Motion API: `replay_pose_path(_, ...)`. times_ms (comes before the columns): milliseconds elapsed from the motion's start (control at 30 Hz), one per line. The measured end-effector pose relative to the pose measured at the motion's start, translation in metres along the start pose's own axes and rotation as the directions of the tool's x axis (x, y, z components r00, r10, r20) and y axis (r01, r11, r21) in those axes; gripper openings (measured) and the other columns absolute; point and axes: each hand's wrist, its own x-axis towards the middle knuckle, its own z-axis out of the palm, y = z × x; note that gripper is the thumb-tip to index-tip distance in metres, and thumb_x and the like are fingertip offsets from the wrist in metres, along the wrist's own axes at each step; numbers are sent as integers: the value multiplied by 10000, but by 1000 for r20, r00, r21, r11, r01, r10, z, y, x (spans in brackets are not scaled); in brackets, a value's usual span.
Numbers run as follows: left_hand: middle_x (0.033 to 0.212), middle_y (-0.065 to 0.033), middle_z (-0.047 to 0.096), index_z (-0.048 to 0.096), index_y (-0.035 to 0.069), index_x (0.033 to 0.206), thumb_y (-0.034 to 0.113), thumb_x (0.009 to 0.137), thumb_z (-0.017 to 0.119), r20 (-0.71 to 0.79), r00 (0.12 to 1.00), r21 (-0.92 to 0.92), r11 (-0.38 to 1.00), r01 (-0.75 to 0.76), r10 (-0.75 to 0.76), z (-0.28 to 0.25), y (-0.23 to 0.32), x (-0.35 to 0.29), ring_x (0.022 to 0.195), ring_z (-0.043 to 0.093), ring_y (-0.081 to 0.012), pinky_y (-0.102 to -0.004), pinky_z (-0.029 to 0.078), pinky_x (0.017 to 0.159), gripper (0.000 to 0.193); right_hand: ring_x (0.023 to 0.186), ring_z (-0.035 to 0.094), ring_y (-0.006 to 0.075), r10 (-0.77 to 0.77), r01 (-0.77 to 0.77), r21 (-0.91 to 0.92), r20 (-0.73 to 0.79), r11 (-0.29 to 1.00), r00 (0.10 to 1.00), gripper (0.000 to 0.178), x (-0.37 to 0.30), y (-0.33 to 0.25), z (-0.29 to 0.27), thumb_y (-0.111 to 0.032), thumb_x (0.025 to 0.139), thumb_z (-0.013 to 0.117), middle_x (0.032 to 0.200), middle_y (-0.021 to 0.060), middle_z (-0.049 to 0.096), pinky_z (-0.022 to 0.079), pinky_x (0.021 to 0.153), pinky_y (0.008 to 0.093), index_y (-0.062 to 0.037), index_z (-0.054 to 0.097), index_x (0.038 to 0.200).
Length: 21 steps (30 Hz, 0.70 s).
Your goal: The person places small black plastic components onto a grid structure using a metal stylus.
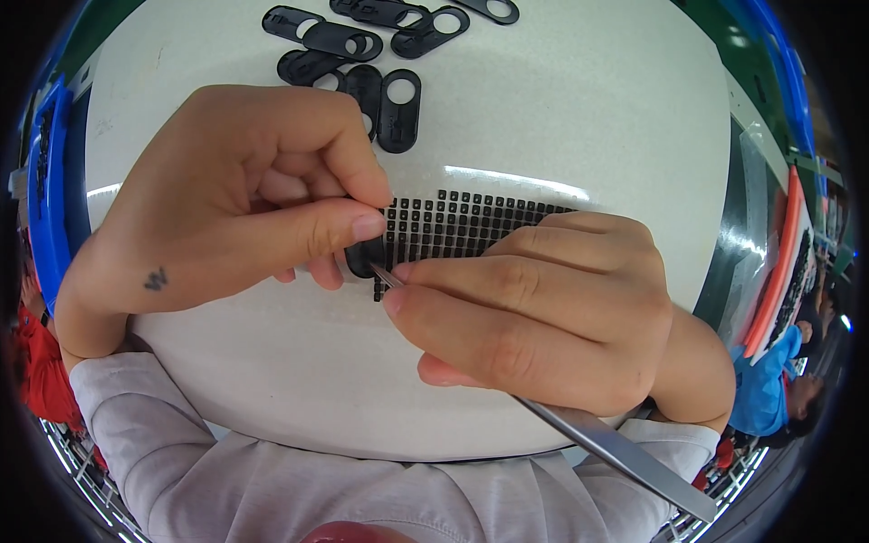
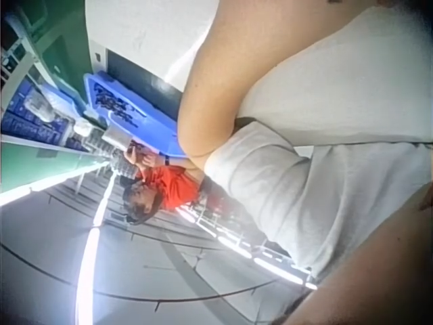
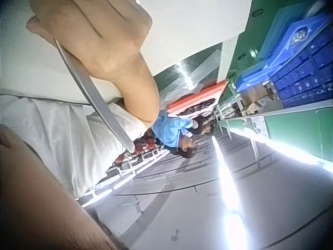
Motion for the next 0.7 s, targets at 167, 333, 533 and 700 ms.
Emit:
replay_pose_path(167, 711, -44, 589, 550, -2, 781, 23, 778, 590, 6, 999, -16, 999, 38, -38, 1, 3, 1, 573, 585, -72, -165, 419, 443, 47, 513, 560, 149, -12, 12, -18, 15, 1000, 1000, 253, -1, -1, -1, -289, 840, 538, 760, 110, 629, 426, 428, 222, -37, 569, 840)
replay_pose_path(333, 695, -26, 558, 563, -6, 843, -10, 744, 614, 18, 1000, 7, 1000, -11, 11, 5, -3, 1, 590, 555, -53, -146, 395, 471, 112, 512, 558, 152, -25, 25, -11, 9, 1000, 1000, 246, -4, 0, 0, -276, 831, 553, 766, 114, 627, 429, 429, 225, -31, 577, 839)
replay_pose_path(533, 723, -9, 525, 565, -8, 907, -48, 697, 634, 100, 995, 27, 1000, -13, 10, 8, 5, 3, 612, 501, -32, -138, 373, 498, 225, 528, 583, 175, -6, 5, 108, 6, 994, 1000, 246, -12, 5, -9, -251, 851, 530, 767, 125, 626, 445, 439, 227, -9, 574, 847)
replay_pose_path(700, 763, -14, 519, 551, -8, 898, -48, 694, 629, 95, 994, -7, 999, -46, 46, 17, 8, 3, 617, 494, -35, -148, 380, 513, 222, 528, 599, 183, 138, -123, 288, -32, 950, 990, 258, -23, 4, -22, -208, 860, 481, 754, 148, 619, 488, 473, 260, 33, 574, 868)
